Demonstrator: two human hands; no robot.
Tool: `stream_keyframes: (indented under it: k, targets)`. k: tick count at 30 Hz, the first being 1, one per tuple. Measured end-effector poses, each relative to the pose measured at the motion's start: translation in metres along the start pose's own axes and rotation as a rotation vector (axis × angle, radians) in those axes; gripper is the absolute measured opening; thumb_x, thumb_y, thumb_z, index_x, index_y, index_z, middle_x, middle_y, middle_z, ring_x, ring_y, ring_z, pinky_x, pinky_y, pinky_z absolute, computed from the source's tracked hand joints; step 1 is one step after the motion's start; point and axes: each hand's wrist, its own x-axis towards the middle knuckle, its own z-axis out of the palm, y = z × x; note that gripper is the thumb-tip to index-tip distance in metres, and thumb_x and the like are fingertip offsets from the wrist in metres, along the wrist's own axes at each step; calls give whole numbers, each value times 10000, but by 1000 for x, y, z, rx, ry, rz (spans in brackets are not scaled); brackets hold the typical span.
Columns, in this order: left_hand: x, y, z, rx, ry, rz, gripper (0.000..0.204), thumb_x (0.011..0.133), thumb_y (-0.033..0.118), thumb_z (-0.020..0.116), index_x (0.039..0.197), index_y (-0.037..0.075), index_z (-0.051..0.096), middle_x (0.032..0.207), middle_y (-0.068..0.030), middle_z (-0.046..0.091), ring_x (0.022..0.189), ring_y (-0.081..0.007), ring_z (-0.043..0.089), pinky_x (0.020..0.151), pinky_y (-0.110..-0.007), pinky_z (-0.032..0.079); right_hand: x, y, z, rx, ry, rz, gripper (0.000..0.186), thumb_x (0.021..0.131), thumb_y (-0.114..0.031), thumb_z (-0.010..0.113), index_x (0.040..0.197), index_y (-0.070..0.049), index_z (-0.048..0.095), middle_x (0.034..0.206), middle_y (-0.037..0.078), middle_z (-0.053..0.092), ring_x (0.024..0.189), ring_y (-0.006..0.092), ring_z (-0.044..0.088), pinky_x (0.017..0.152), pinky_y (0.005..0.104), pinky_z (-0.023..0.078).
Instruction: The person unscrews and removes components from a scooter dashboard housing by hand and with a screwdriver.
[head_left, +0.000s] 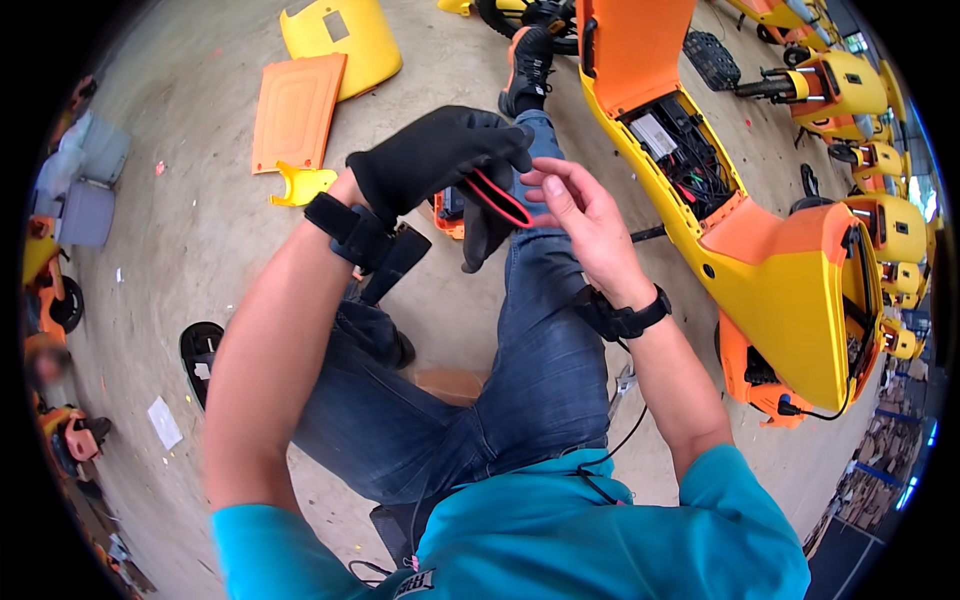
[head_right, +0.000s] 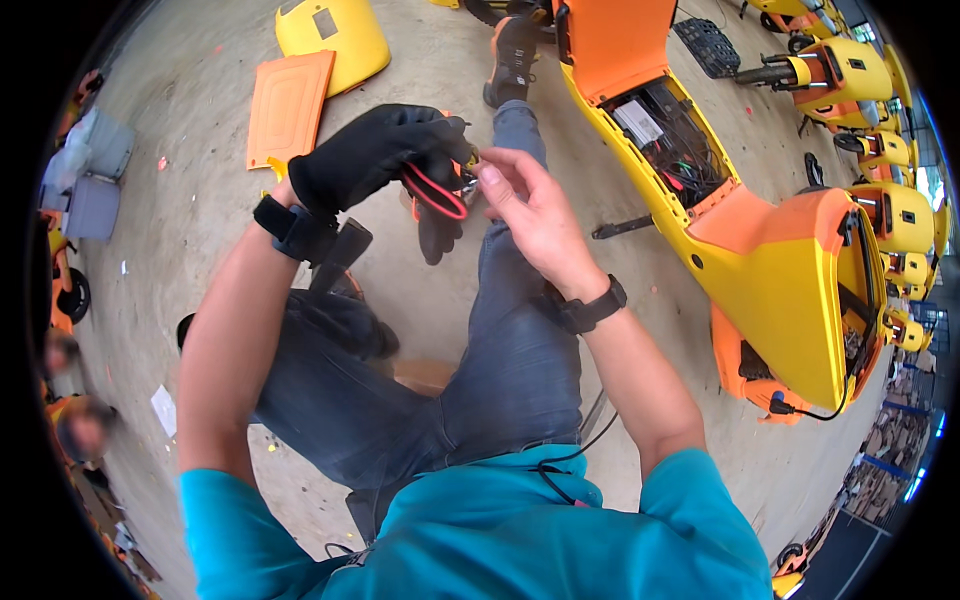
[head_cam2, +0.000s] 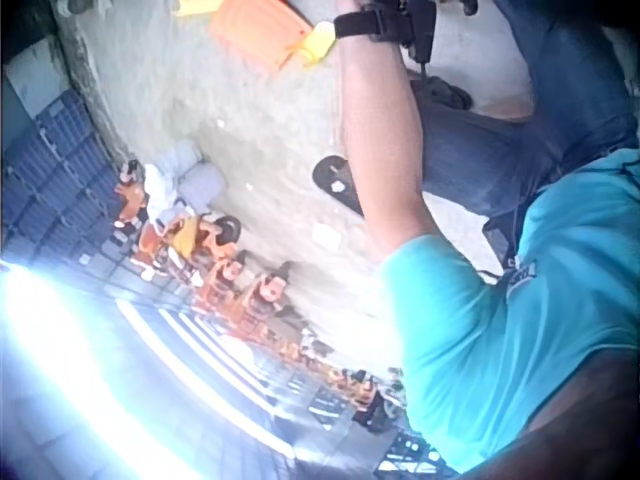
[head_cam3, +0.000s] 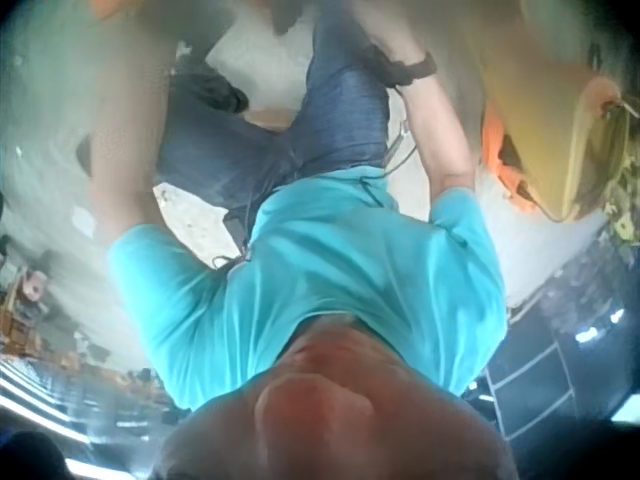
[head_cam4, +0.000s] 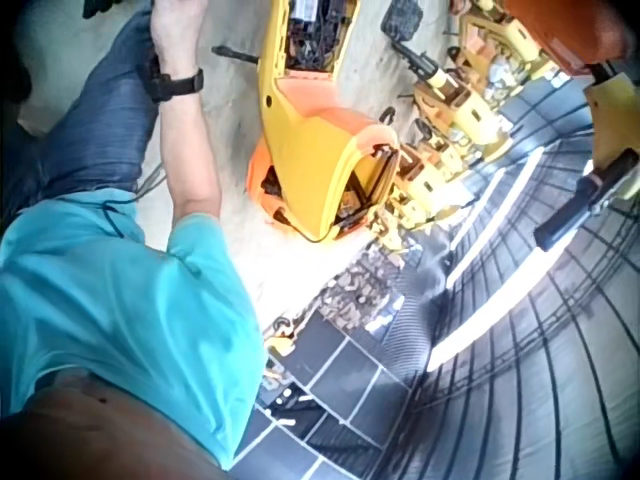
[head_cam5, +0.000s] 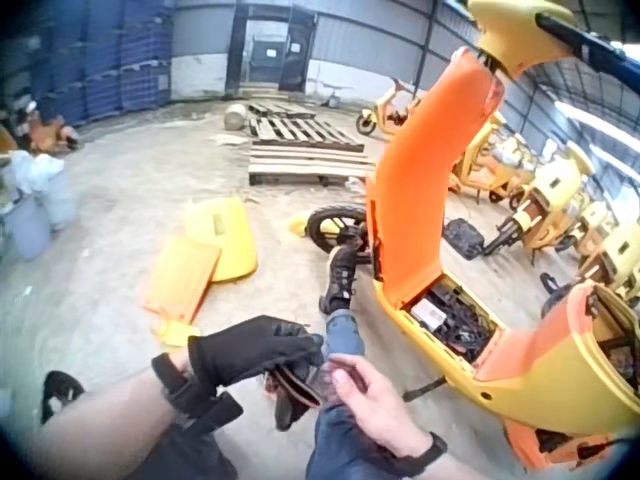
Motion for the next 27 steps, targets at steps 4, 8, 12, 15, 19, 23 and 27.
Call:
stream_keyframes:
  k: [4,8,12,15,19,23,27]
  targets:
    - [0,-16,-6,239,-15,220,238,992,168,514,1102,9,652,1063,-62,644,936,-131,607,801,-272,504,16,-5,20,-84,-1,-69,478,969,-213,646,1353,19,482,1152,96,652,1038,136,622,884,287,508]
    - [3,-13,-5,93,-46,197,219,962,124,527,1098,3,647,1080,-77,623,981,-158,602,838,-277,499,35,6,13,-62,9,-74,371,956,-117,640,1273,54,550,1091,57,678,995,95,615,876,253,489]
    - [10,-28,-18,531,3,415,194,948,89,529,1069,-5,648,1095,-87,622,974,-160,604,828,-286,501,40,5,14,-85,7,-61,313,961,-87,618,1245,39,583,1072,42,678,972,88,611,873,237,476]
    - [9,-27,-16,483,173,241,182,930,77,555,1061,5,656,1090,-95,627,959,-178,610,817,-307,507,43,4,9,-69,38,-16,272,950,-61,615,1205,33,604,1043,37,681,944,81,611,853,227,474]
    - [5,-10,-9,277,368,-77,191,904,117,601,1045,1,660,1011,-97,647,912,-192,629,789,-322,514,52,11,6,102,178,13,207,933,-30,615,1134,15,625,1005,32,686,910,70,612,828,213,472]
    - [7,-28,-18,269,135,61,271,881,214,648,1029,-13,655,913,-95,655,866,-180,643,760,-319,513,51,-6,27,150,225,100,166,928,-47,644,1089,-7,636,968,36,696,874,82,635,775,230,497]
    - [5,-21,-8,149,207,6,330,865,259,677,1034,-23,652,862,-120,658,794,-177,650,725,-309,518,60,7,32,385,98,47,149,950,-102,653,1076,-22,652,945,32,699,844,91,640,738,252,508]
